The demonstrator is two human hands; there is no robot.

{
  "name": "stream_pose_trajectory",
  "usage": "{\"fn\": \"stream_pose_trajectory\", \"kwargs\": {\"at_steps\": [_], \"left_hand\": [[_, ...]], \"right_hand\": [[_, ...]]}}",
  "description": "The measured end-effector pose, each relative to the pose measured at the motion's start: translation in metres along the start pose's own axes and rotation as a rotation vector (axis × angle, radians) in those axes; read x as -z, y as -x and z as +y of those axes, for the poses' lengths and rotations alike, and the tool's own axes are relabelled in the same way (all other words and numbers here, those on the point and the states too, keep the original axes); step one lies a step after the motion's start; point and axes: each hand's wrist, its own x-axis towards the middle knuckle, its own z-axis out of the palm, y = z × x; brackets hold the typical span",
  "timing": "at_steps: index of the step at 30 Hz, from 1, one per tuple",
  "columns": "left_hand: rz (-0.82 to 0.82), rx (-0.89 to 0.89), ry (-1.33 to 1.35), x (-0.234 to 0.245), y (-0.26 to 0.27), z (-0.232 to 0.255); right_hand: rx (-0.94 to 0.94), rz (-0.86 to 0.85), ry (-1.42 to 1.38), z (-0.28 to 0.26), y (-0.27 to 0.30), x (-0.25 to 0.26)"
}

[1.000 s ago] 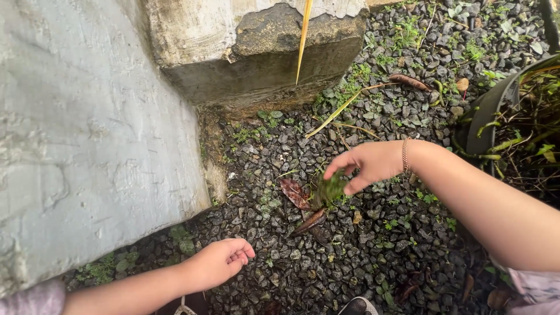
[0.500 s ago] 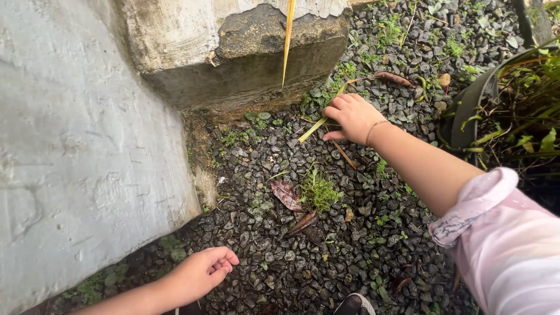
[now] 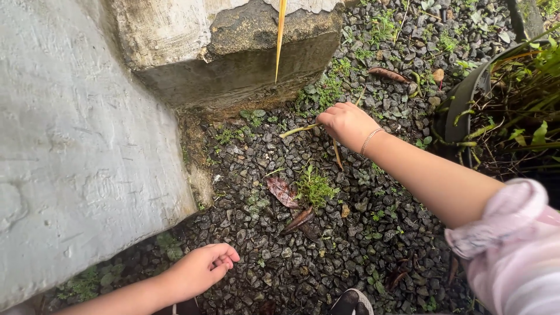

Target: Manually removing weeds and small debris from a gravel area and the base of a wall.

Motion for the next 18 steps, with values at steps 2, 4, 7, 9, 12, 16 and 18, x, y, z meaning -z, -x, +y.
{"fn": "stream_pose_trajectory", "kwargs": {"at_steps": [2, 4, 7, 9, 12, 16, 18], "left_hand": [[-0.003, -0.001, -0.016, 0.001, 0.001, 0.003], [-0.003, 0.002, -0.029, 0.001, 0.004, 0.007], [-0.027, 0.002, -0.044, 0.004, 0.007, 0.012], [-0.033, -0.018, -0.043, 0.004, 0.006, 0.012], [-0.027, -0.013, -0.032, 0.006, 0.010, 0.013], [-0.016, -0.037, -0.037, 0.005, 0.007, 0.004], [-0.027, -0.024, -0.027, 0.007, 0.011, 0.007]], "right_hand": [[-0.278, -0.372, -0.206, -0.051, -0.021, 0.080], [-0.553, -0.742, -0.410, -0.084, -0.027, 0.124], [-0.441, -0.980, -0.598, -0.095, -0.018, 0.124], [-0.153, -0.921, -0.390, -0.090, -0.017, 0.112], [-0.208, -0.441, -0.391, -0.083, -0.035, 0.086], [-0.287, -0.239, -0.457, -0.094, -0.085, 0.047], [-0.694, -0.116, -0.736, -0.104, -0.113, 0.020]]}}
